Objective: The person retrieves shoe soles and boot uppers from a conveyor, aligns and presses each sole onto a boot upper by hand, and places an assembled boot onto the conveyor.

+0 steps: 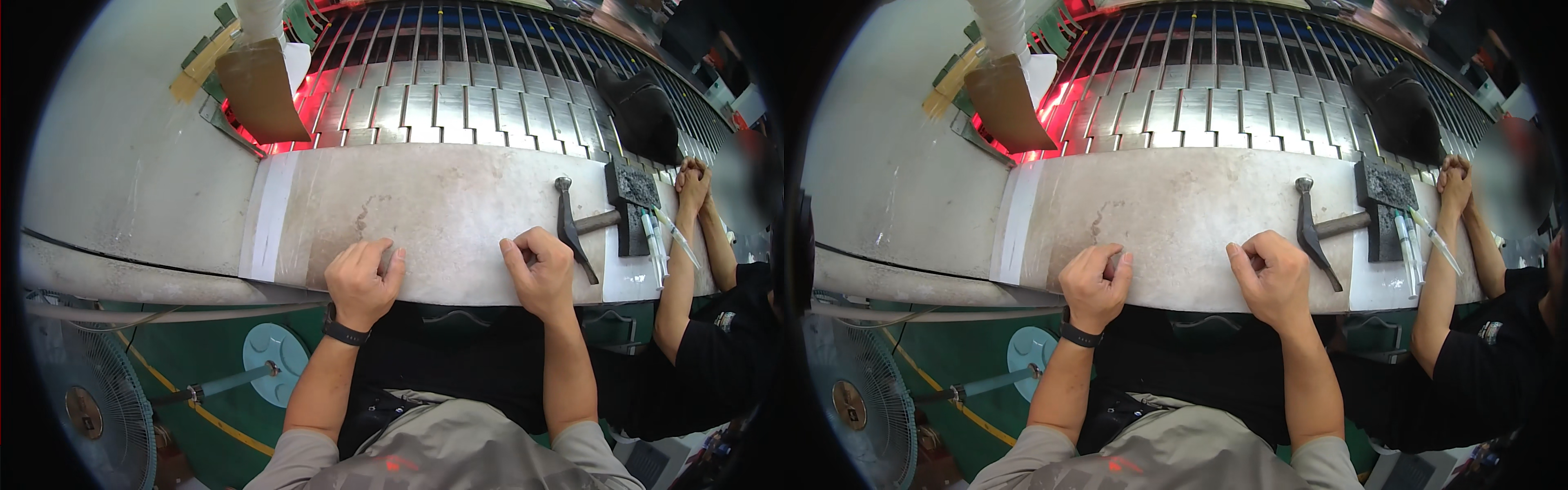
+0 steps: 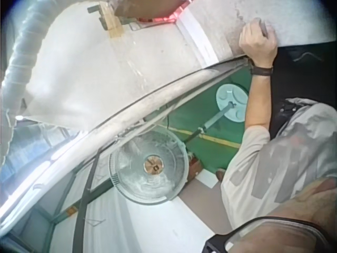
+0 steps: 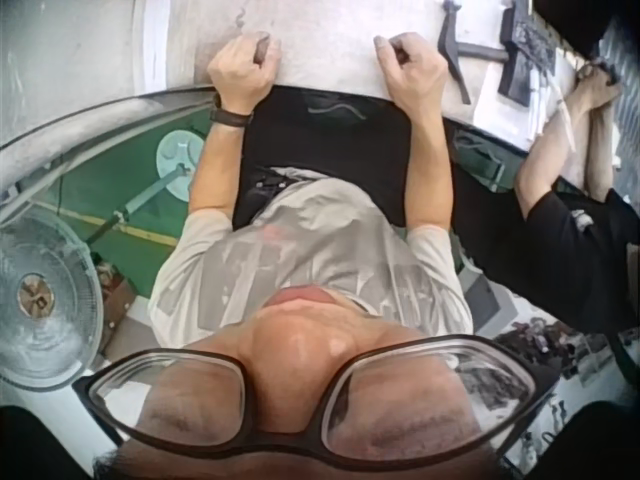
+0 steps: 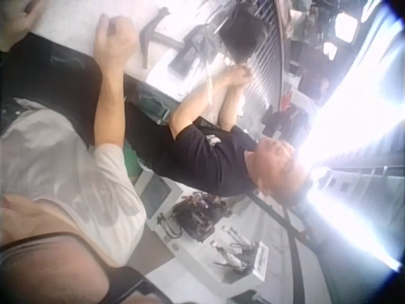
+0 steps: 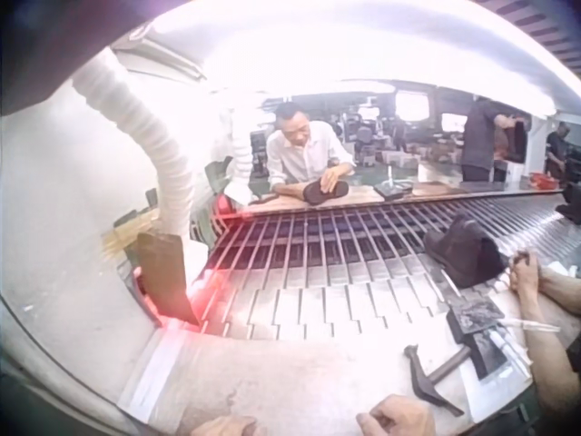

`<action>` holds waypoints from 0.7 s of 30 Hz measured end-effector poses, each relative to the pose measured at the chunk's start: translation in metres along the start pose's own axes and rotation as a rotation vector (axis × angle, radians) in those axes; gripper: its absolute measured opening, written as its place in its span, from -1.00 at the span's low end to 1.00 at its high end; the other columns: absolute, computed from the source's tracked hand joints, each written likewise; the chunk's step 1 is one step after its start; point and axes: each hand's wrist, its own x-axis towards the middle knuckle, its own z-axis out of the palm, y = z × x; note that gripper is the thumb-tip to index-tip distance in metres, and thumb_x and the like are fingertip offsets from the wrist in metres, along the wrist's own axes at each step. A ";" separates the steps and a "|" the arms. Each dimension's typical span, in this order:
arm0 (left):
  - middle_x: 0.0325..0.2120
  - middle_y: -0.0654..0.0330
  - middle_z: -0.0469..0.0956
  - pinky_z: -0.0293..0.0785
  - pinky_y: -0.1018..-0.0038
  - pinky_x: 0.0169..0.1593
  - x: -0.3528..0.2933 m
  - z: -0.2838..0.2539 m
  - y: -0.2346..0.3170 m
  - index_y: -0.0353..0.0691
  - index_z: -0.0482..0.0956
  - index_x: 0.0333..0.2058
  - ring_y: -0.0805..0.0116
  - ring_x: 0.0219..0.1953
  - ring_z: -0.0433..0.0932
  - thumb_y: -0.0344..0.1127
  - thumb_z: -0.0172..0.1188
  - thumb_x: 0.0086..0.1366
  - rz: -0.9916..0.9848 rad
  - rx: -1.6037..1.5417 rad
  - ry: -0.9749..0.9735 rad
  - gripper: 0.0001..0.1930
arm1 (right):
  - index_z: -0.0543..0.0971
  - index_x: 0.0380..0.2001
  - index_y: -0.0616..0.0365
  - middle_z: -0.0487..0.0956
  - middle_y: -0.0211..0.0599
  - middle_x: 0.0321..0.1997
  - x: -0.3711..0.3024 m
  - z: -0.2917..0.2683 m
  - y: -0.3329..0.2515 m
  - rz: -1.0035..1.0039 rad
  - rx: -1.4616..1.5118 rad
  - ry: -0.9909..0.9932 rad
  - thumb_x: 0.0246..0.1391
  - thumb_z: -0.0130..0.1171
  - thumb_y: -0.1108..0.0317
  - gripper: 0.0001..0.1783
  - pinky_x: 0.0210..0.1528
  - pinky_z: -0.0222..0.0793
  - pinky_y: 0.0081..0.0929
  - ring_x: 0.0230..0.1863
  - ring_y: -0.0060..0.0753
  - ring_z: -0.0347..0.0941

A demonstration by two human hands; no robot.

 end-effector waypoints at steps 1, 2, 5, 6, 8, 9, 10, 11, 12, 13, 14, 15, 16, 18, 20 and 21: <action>-0.64 0.20 0.47 0.37 0.29 -0.48 0.000 0.000 0.000 -0.24 0.70 -0.31 0.20 -0.61 0.47 -0.38 0.46 0.21 0.008 -0.007 0.002 -0.87 | 0.59 -0.52 0.24 0.55 -0.22 -0.57 0.000 0.000 0.000 0.001 -0.001 -0.001 0.14 0.46 0.42 -0.75 -0.51 0.32 -0.39 -0.60 -0.34 0.46; -0.65 0.17 0.46 0.36 0.30 -0.49 0.001 -0.001 0.000 -0.28 0.70 -0.31 0.20 -0.62 0.46 -0.41 0.44 0.21 0.017 -0.015 0.004 -0.88 | 0.59 -0.52 0.24 0.55 -0.21 -0.56 0.000 0.000 -0.001 -0.001 0.002 0.000 0.15 0.46 0.42 -0.75 -0.51 0.32 -0.39 -0.60 -0.34 0.46; -0.66 0.17 0.45 0.36 0.29 -0.49 0.002 -0.001 0.000 -0.28 0.70 -0.30 0.20 -0.62 0.46 -0.41 0.44 0.22 0.021 -0.013 0.004 -0.88 | 0.59 -0.52 0.24 0.55 -0.21 -0.56 0.000 0.001 -0.001 -0.001 -0.001 -0.001 0.15 0.46 0.41 -0.75 -0.50 0.32 -0.38 -0.59 -0.34 0.46; -0.66 0.17 0.45 0.36 0.29 -0.49 0.002 -0.001 0.000 -0.28 0.70 -0.30 0.20 -0.62 0.46 -0.41 0.44 0.22 0.020 -0.016 0.002 -0.88 | 0.59 -0.52 0.24 0.56 -0.21 -0.56 0.000 0.001 -0.001 -0.001 -0.006 -0.003 0.15 0.45 0.41 -0.74 -0.50 0.32 -0.38 -0.59 -0.34 0.46; -0.66 0.17 0.45 0.36 0.29 -0.49 0.002 -0.002 0.000 -0.28 0.70 -0.30 0.20 -0.62 0.45 -0.41 0.43 0.23 0.020 -0.018 0.005 -0.89 | 0.59 -0.52 0.24 0.56 -0.21 -0.56 0.000 0.000 -0.002 0.006 -0.004 -0.006 0.15 0.45 0.41 -0.74 -0.50 0.33 -0.38 -0.59 -0.34 0.46; -0.66 0.17 0.45 0.36 0.29 -0.49 0.002 -0.002 0.000 -0.28 0.70 -0.30 0.20 -0.62 0.45 -0.41 0.43 0.23 0.020 -0.020 0.003 -0.89 | 0.59 -0.52 0.24 0.56 -0.22 -0.56 0.000 0.000 -0.003 0.011 0.000 -0.009 0.16 0.45 0.40 -0.74 -0.49 0.33 -0.38 -0.59 -0.34 0.47; -0.65 0.17 0.45 0.36 0.29 -0.49 0.002 -0.002 0.000 -0.27 0.70 -0.30 0.20 -0.63 0.45 -0.40 0.44 0.23 0.016 -0.018 0.003 -0.89 | 0.59 -0.52 0.24 0.56 -0.22 -0.56 0.001 0.000 -0.003 0.013 -0.002 -0.008 0.16 0.45 0.40 -0.74 -0.49 0.33 -0.38 -0.59 -0.34 0.47; -0.65 0.17 0.45 0.36 0.29 -0.49 0.002 -0.002 0.000 -0.27 0.70 -0.30 0.20 -0.63 0.45 -0.40 0.44 0.23 0.013 -0.018 0.003 -0.89 | 0.60 -0.52 0.24 0.56 -0.22 -0.56 0.001 0.000 -0.002 0.012 0.002 -0.011 0.16 0.45 0.40 -0.75 -0.50 0.33 -0.39 -0.59 -0.34 0.47; -0.65 0.17 0.45 0.36 0.29 -0.49 0.002 -0.002 0.000 -0.27 0.70 -0.30 0.20 -0.63 0.45 -0.40 0.44 0.23 0.012 -0.021 0.001 -0.89 | 0.61 -0.52 0.24 0.56 -0.23 -0.56 0.001 0.000 -0.002 0.010 0.006 -0.013 0.15 0.46 0.40 -0.75 -0.50 0.33 -0.40 -0.59 -0.35 0.48; -0.65 0.17 0.46 0.37 0.29 -0.49 0.001 -0.002 0.000 -0.27 0.71 -0.30 0.20 -0.63 0.45 -0.39 0.44 0.24 0.009 -0.018 -0.002 -0.89 | 0.61 -0.52 0.24 0.56 -0.23 -0.56 0.001 0.000 -0.002 0.013 0.004 -0.013 0.15 0.46 0.40 -0.75 -0.50 0.33 -0.40 -0.59 -0.35 0.48; -0.65 0.17 0.46 0.37 0.30 -0.49 0.001 -0.002 0.000 -0.26 0.71 -0.30 0.20 -0.63 0.45 -0.39 0.44 0.24 0.006 -0.016 -0.005 -0.89 | 0.61 -0.52 0.24 0.56 -0.23 -0.56 0.001 0.000 -0.003 0.018 0.013 -0.012 0.15 0.46 0.40 -0.75 -0.50 0.33 -0.41 -0.59 -0.36 0.48; -0.65 0.17 0.46 0.37 0.30 -0.49 0.001 -0.002 0.000 -0.26 0.71 -0.30 0.20 -0.63 0.45 -0.39 0.44 0.24 0.006 -0.021 -0.007 -0.89 | 0.61 -0.52 0.24 0.57 -0.23 -0.56 0.001 0.000 -0.003 0.024 0.021 -0.010 0.15 0.46 0.40 -0.76 -0.50 0.33 -0.41 -0.59 -0.36 0.48; -0.65 0.21 0.46 0.37 0.29 -0.49 0.001 -0.002 0.000 -0.24 0.71 -0.31 0.21 -0.62 0.46 -0.37 0.45 0.23 -0.004 -0.011 -0.007 -0.88 | 0.61 -0.52 0.24 0.57 -0.23 -0.56 0.001 0.000 -0.004 0.027 0.017 -0.009 0.15 0.46 0.40 -0.76 -0.50 0.33 -0.41 -0.59 -0.36 0.48; -0.65 0.24 0.46 0.37 0.28 -0.49 0.001 -0.002 0.000 -0.22 0.71 -0.31 0.22 -0.61 0.47 -0.34 0.46 0.21 -0.013 -0.004 -0.009 -0.87 | 0.62 -0.51 0.24 0.57 -0.23 -0.55 0.001 0.001 -0.003 0.029 0.024 -0.009 0.15 0.46 0.40 -0.76 -0.51 0.34 -0.43 -0.59 -0.37 0.48; -0.65 0.24 0.46 0.36 0.28 -0.49 0.002 -0.003 0.000 -0.23 0.71 -0.32 0.23 -0.61 0.47 -0.34 0.46 0.21 -0.023 -0.009 -0.008 -0.86 | 0.62 -0.51 0.24 0.57 -0.24 -0.55 0.001 0.001 -0.003 0.019 0.017 -0.007 0.15 0.46 0.41 -0.77 -0.51 0.34 -0.42 -0.60 -0.37 0.48; -0.65 0.24 0.46 0.36 0.28 -0.49 0.001 -0.003 -0.001 -0.23 0.71 -0.32 0.23 -0.61 0.47 -0.34 0.46 0.21 -0.023 -0.012 -0.010 -0.86 | 0.62 -0.51 0.24 0.57 -0.24 -0.55 0.000 0.002 -0.003 0.007 0.014 -0.006 0.14 0.45 0.42 -0.78 -0.51 0.34 -0.42 -0.60 -0.37 0.48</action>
